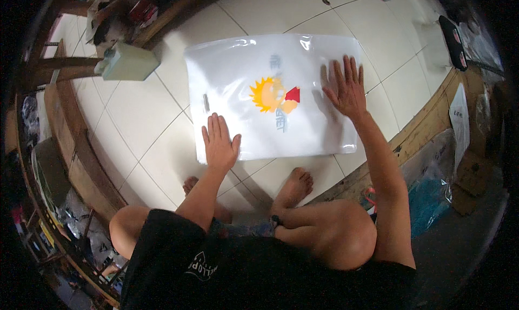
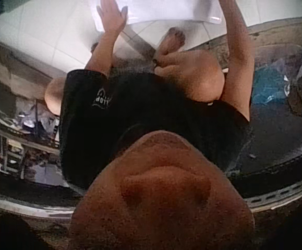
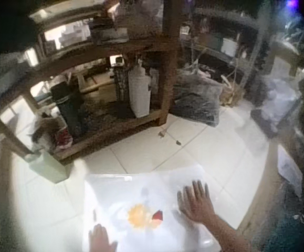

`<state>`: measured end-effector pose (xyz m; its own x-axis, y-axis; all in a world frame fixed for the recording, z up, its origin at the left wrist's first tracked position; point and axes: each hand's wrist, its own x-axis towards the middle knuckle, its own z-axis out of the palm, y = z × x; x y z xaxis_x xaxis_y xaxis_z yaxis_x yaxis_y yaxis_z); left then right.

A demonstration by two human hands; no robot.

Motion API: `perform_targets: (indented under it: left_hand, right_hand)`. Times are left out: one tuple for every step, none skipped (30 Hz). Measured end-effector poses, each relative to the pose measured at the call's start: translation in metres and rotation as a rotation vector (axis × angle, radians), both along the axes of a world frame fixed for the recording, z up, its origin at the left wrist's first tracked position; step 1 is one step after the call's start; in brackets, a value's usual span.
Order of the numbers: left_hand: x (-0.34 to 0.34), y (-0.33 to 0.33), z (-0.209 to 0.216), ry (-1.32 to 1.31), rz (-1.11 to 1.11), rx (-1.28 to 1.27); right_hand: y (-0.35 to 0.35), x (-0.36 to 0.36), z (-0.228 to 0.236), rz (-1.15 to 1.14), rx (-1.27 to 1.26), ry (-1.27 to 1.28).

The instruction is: The person sits on the floor and repeatedly folds white plastic bags with a logo, smoothing them flat and stacking them. The person handles the bags one at a time, aligning edges and pressing them down before stacking the folded units.

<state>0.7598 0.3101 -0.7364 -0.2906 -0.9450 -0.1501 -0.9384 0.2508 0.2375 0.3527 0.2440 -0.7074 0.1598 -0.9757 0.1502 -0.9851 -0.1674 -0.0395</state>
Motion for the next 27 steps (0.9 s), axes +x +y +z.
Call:
perform_targets:
  left_hand:
    - [0.001,0.001,0.000,-0.015,-0.003,0.006]
    - [0.002,0.001,0.000,-0.030,-0.003,0.014]
    - [0.000,0.001,-0.001,-0.034,0.000,0.028]
    - [0.000,0.001,0.000,-0.038,-0.001,0.043]
    - [0.000,0.000,0.002,-0.041,-0.004,0.059]
    - [-0.002,-0.002,0.002,-0.044,-0.009,0.075]
    - [0.001,0.001,0.002,-0.066,-0.013,0.095]
    - [0.002,0.001,0.001,-0.078,-0.012,0.101]
    - [0.002,0.001,0.000,-0.091,-0.014,0.108]
    - [0.002,-0.001,-0.001,-0.094,-0.026,0.112]
    - [0.002,-0.002,-0.002,-0.097,-0.015,0.142]
    - [0.004,-0.001,-0.002,-0.101,-0.005,0.171]
    - [0.002,-0.002,0.001,-0.100,0.005,0.192]
    - [0.002,-0.002,0.001,-0.097,-0.008,0.190]
    - [0.003,0.001,0.000,-0.094,-0.019,0.188]
    - [0.002,-0.004,0.004,-0.093,-0.025,0.173]
    - [0.000,-0.008,0.010,-0.050,-0.008,0.175]
    - [-0.004,-0.011,0.016,-0.008,0.011,0.178]
    - [-0.010,-0.016,0.023,0.036,0.030,0.180]
    - [-0.016,-0.022,0.025,0.102,0.035,0.156]
    - [-0.025,-0.030,0.025,0.168,0.039,0.133]
    - [-0.037,-0.040,0.023,0.240,0.043,0.108]
    - [-0.064,-0.057,0.021,0.378,-0.035,0.066]
    - [-0.102,-0.079,0.020,0.515,-0.106,0.024]
    - [-0.148,-0.106,0.036,0.499,-0.203,0.047]
    - [-0.190,-0.131,0.044,0.516,-0.304,0.015]
    - [-0.224,-0.150,0.043,0.469,-0.404,-0.004]
  right_hand:
    - [-0.021,-0.003,-0.002,0.025,-0.010,-0.006]
    - [-0.036,-0.006,-0.005,0.053,-0.017,-0.011]
    - [-0.045,-0.011,-0.007,0.048,0.015,0.016]
    - [-0.054,-0.014,-0.012,0.048,0.050,0.036]
    - [-0.062,-0.017,-0.016,0.047,0.085,0.056]
    - [-0.065,-0.020,-0.020,0.044,0.088,0.051]
    - [-0.063,-0.019,-0.026,0.052,0.103,0.035]
    - [-0.061,-0.019,-0.031,0.057,0.119,0.020]
    - [-0.064,-0.021,-0.036,0.069,0.108,-0.013]
    - [-0.065,-0.022,-0.036,0.081,0.109,-0.024]
    - [-0.066,-0.022,-0.037,0.092,0.110,-0.035]
    - [-0.065,-0.021,-0.038,0.102,0.110,-0.047]
    - [-0.067,-0.020,-0.036,0.090,0.127,-0.047]
    - [-0.069,-0.019,-0.035,0.079,0.144,-0.047]
    - [-0.069,-0.020,-0.035,0.070,0.161,-0.049]
    - [-0.071,-0.021,-0.034,0.070,0.168,-0.047]
    - [-0.072,-0.023,-0.034,0.072,0.176,-0.045]
    - [-0.072,-0.024,-0.034,0.074,0.184,-0.044]
    - [-0.072,-0.025,-0.034,0.074,0.181,-0.048]
    - [-0.072,-0.025,-0.034,0.075,0.178,-0.051]
    - [-0.072,-0.026,-0.034,0.074,0.176,-0.055]
    - [-0.073,-0.027,-0.032,0.067,0.178,-0.042]
    - [-0.074,-0.026,-0.031,0.065,0.183,-0.034]
    - [-0.074,-0.024,-0.031,0.070,0.191,-0.027]
    - [-0.073,-0.023,-0.029,0.070,0.208,-0.017]
    - [-0.073,-0.022,-0.025,0.070,0.219,-0.010]
    - [-0.076,-0.022,-0.023,0.069,0.231,-0.001]
